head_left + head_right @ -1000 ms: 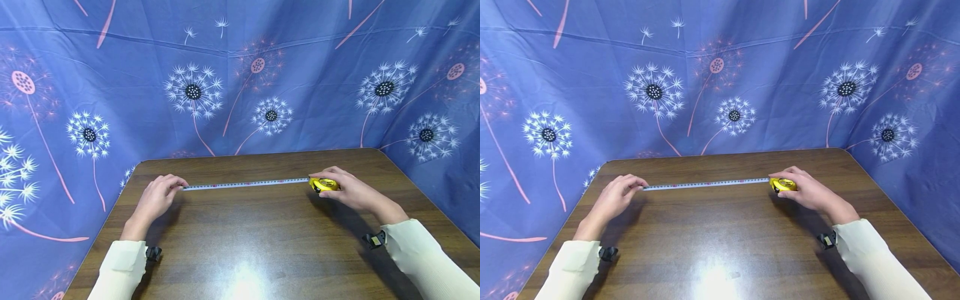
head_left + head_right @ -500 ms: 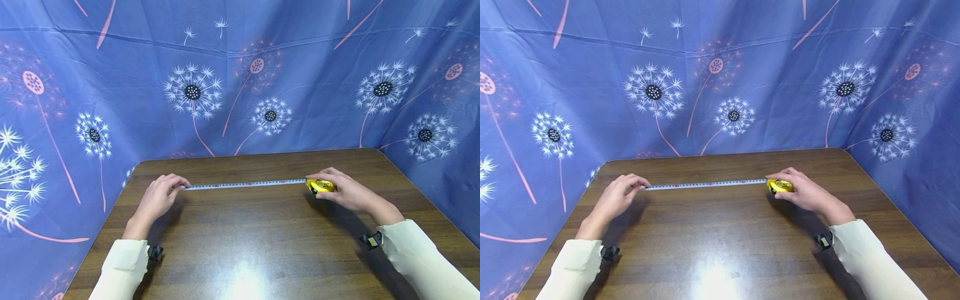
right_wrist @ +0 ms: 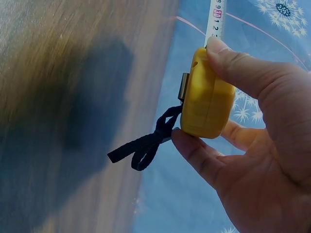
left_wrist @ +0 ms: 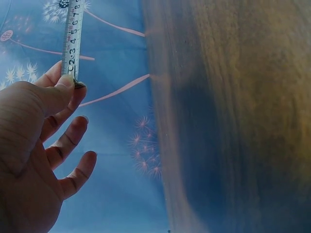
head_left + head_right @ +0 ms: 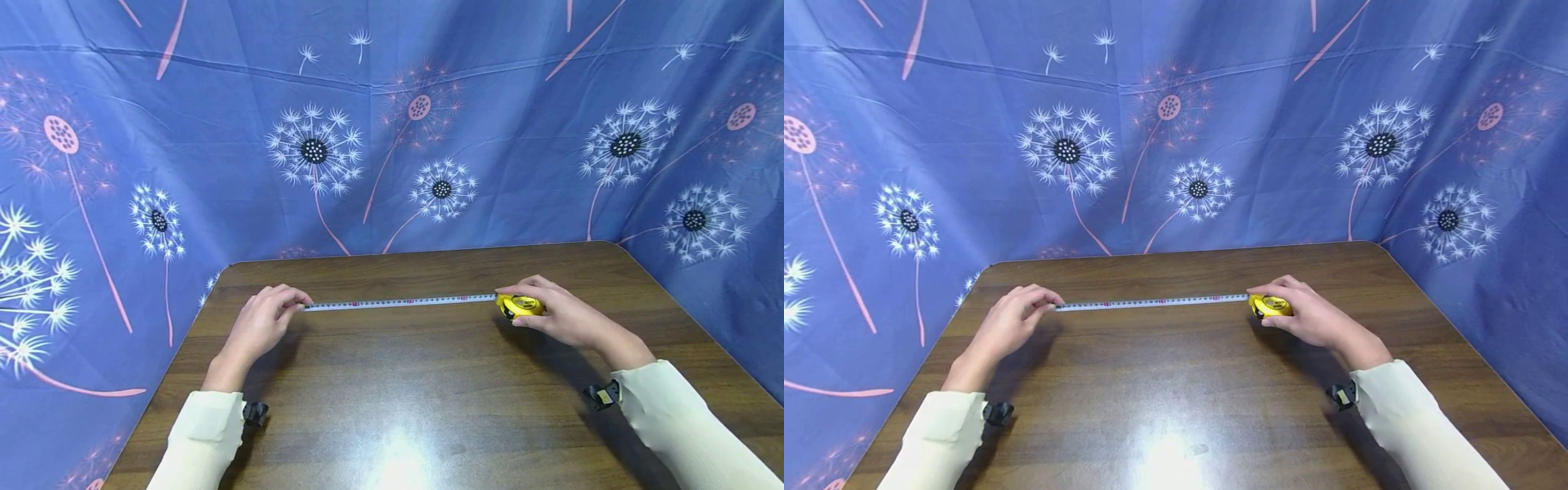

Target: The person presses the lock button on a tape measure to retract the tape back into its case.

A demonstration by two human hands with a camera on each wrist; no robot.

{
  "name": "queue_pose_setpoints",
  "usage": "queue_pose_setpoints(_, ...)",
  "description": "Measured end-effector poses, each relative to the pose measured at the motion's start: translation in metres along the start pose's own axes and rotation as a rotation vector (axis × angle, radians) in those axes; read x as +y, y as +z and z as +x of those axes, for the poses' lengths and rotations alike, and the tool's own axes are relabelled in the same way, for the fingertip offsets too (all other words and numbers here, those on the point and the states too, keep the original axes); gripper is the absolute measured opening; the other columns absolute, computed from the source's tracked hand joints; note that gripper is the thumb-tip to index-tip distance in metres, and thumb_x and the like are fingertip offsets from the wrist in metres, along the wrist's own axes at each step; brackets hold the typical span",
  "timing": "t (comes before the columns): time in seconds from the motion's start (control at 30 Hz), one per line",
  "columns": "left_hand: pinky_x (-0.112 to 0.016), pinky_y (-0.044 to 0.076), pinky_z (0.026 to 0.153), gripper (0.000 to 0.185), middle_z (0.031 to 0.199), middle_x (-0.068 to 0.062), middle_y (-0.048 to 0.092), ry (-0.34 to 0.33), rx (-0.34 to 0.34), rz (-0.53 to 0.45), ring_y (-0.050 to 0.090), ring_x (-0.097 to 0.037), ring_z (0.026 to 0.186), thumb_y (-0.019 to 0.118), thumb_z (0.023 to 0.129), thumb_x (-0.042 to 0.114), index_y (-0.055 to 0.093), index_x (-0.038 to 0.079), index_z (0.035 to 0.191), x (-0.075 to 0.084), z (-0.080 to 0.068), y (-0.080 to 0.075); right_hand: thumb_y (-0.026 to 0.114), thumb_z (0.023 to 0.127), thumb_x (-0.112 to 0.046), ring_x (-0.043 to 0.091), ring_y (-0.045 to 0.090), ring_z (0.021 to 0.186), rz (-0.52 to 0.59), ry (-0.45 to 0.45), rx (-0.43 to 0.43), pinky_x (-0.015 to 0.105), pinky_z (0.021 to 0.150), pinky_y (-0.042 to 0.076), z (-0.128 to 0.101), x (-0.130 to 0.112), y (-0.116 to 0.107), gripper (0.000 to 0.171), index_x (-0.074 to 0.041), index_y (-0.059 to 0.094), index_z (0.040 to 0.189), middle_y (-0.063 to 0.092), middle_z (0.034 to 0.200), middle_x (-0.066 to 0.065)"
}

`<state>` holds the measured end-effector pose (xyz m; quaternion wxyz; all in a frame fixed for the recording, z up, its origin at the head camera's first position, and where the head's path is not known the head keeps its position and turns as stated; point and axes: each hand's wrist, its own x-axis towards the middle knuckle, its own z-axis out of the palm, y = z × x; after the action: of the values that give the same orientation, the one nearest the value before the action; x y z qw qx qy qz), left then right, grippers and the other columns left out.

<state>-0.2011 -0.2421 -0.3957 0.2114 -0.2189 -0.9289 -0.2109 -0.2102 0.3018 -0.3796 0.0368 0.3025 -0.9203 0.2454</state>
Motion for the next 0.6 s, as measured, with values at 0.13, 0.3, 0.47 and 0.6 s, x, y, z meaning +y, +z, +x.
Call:
queue_pose_setpoints(0.13, -0.05, 0.045, 0.08, 0.017, 0.104, 0.008, 0.072, -0.006, -0.001, -0.002, 0.062, -0.02, 0.092, 0.073, 0.096, 0.008, 0.075, 0.023, 0.104, -0.0001, -0.0007, 0.0016, 0.081, 0.092, -0.022, 0.029, 0.057, 0.11, -0.007, -0.007, 0.005, 0.047, 0.084, 0.048, 0.0015, -0.0008, 0.0029, 0.056, -0.02, 0.061, 0.144, 0.058, 0.128, 0.01)
queue_pose_setpoints(0.3, -0.051, 0.045, 0.082, 0.017, 0.103, 0.009, 0.072, -0.017, -0.007, -0.002, 0.062, -0.021, 0.094, 0.073, 0.096, 0.009, 0.075, 0.024, 0.104, 0.0002, -0.0013, 0.0027, 0.082, 0.091, -0.021, 0.03, 0.057, 0.109, -0.017, -0.022, 0.01, 0.048, 0.084, 0.049, 0.0034, -0.0026, 0.0052, 0.056, -0.019, 0.062, 0.143, 0.058, 0.127, 0.011)
queue_pose_setpoints(0.47, -0.051, 0.045, 0.083, 0.016, 0.103, 0.009, 0.071, -0.017, -0.01, -0.006, 0.061, -0.021, 0.094, 0.073, 0.096, 0.01, 0.075, 0.023, 0.105, -0.0003, -0.0009, 0.0031, 0.082, 0.091, -0.02, 0.03, 0.057, 0.109, -0.021, -0.024, 0.012, 0.048, 0.084, 0.048, 0.0047, -0.0046, 0.0063, 0.056, -0.019, 0.062, 0.143, 0.058, 0.126, 0.01)
queue_pose_setpoints(0.6, -0.051, 0.045, 0.083, 0.016, 0.103, 0.009, 0.072, -0.008, -0.007, -0.01, 0.062, -0.021, 0.094, 0.073, 0.096, 0.01, 0.075, 0.023, 0.104, -0.0007, -0.0003, 0.0039, 0.082, 0.091, -0.021, 0.03, 0.057, 0.11, -0.023, -0.032, 0.016, 0.048, 0.084, 0.048, 0.006, -0.0061, 0.0078, 0.056, -0.02, 0.062, 0.143, 0.058, 0.127, 0.01)
